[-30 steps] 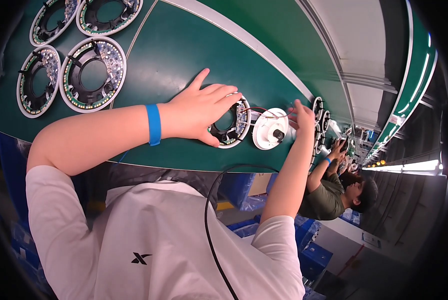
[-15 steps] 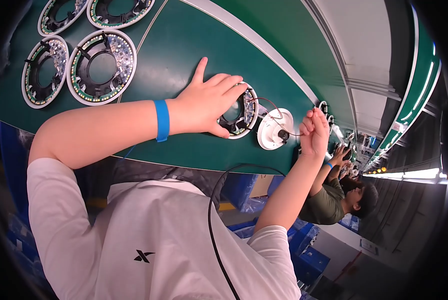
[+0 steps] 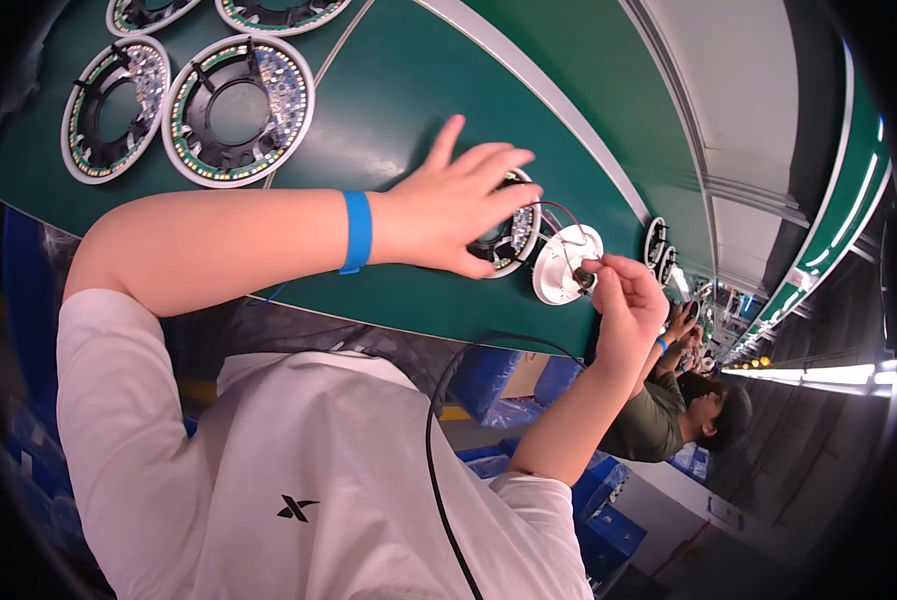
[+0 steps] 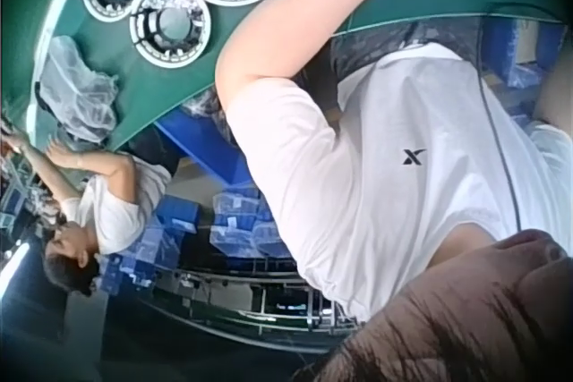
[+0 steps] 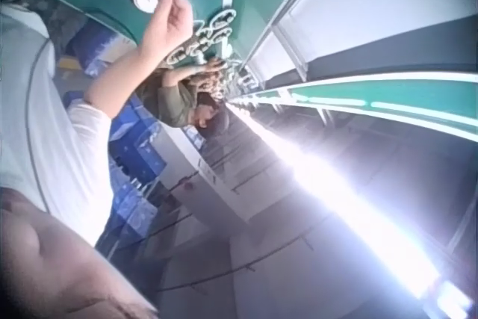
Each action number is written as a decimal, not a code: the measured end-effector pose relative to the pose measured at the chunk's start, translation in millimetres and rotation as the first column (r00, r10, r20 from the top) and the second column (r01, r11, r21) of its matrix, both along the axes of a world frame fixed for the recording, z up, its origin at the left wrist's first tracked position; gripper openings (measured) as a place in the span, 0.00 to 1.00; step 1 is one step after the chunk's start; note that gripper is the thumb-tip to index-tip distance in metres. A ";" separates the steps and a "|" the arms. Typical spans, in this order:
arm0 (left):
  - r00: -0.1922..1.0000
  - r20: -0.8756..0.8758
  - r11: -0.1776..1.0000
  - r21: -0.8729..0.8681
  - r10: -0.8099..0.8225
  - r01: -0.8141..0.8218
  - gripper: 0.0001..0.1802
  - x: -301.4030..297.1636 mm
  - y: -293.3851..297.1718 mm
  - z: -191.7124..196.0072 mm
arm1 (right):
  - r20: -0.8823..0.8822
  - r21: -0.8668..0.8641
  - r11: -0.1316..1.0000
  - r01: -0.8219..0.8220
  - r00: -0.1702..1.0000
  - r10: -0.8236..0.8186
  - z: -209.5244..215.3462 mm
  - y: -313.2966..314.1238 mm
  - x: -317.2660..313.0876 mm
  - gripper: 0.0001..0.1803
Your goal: The person assembles circular LED light fixtures by hand, connecting electrical wiring to a circular LED board and mounting it into a fixture housing.
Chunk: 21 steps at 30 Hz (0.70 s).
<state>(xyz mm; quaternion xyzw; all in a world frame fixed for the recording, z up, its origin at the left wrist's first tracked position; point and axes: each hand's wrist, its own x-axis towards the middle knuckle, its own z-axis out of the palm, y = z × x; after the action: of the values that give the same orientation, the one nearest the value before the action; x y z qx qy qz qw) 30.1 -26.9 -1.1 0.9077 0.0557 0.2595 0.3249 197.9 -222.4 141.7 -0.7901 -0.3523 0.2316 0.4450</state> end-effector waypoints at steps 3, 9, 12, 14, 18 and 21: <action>0.979 0.192 0.994 -0.068 -0.071 0.085 0.29 0.9 -3.2 5.3 | 0.244 -0.075 0.991 -0.108 0.962 0.123 -11.9 9.5 -29.8 0.05; 0.949 0.239 0.960 -0.140 -0.204 0.242 0.07 3.3 -4.5 5.6 | 0.615 -0.090 0.900 -0.426 0.687 0.387 -35.5 25.2 -43.3 0.11; 0.958 0.230 0.965 -0.154 -0.174 0.212 0.07 3.9 -4.1 5.8 | 0.699 -0.076 0.889 -0.452 0.611 0.370 -39.5 26.2 -42.1 0.11; 0.960 0.219 0.965 -0.158 -0.174 0.211 0.07 4.4 -7.0 5.8 | 0.720 -0.069 0.882 -0.466 0.588 0.367 -42.9 26.1 -40.0 0.10; 0.974 0.183 0.969 -0.183 -0.134 0.167 0.07 3.2 -6.2 2.4 | 0.631 -0.166 0.948 -0.272 0.710 0.314 -41.9 27.0 -50.3 0.08; 0.975 0.180 0.973 -0.165 -0.131 0.161 0.08 2.2 -2.5 2.8 | 0.176 -0.093 0.988 -0.126 0.974 0.141 -50.3 24.9 -52.6 0.05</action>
<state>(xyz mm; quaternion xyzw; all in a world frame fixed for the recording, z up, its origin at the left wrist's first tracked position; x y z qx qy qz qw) 32.3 -29.5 1.7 0.8515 -0.0160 0.3043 0.4268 145.3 -197.5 91.4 -0.7999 -0.4343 0.2019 0.3618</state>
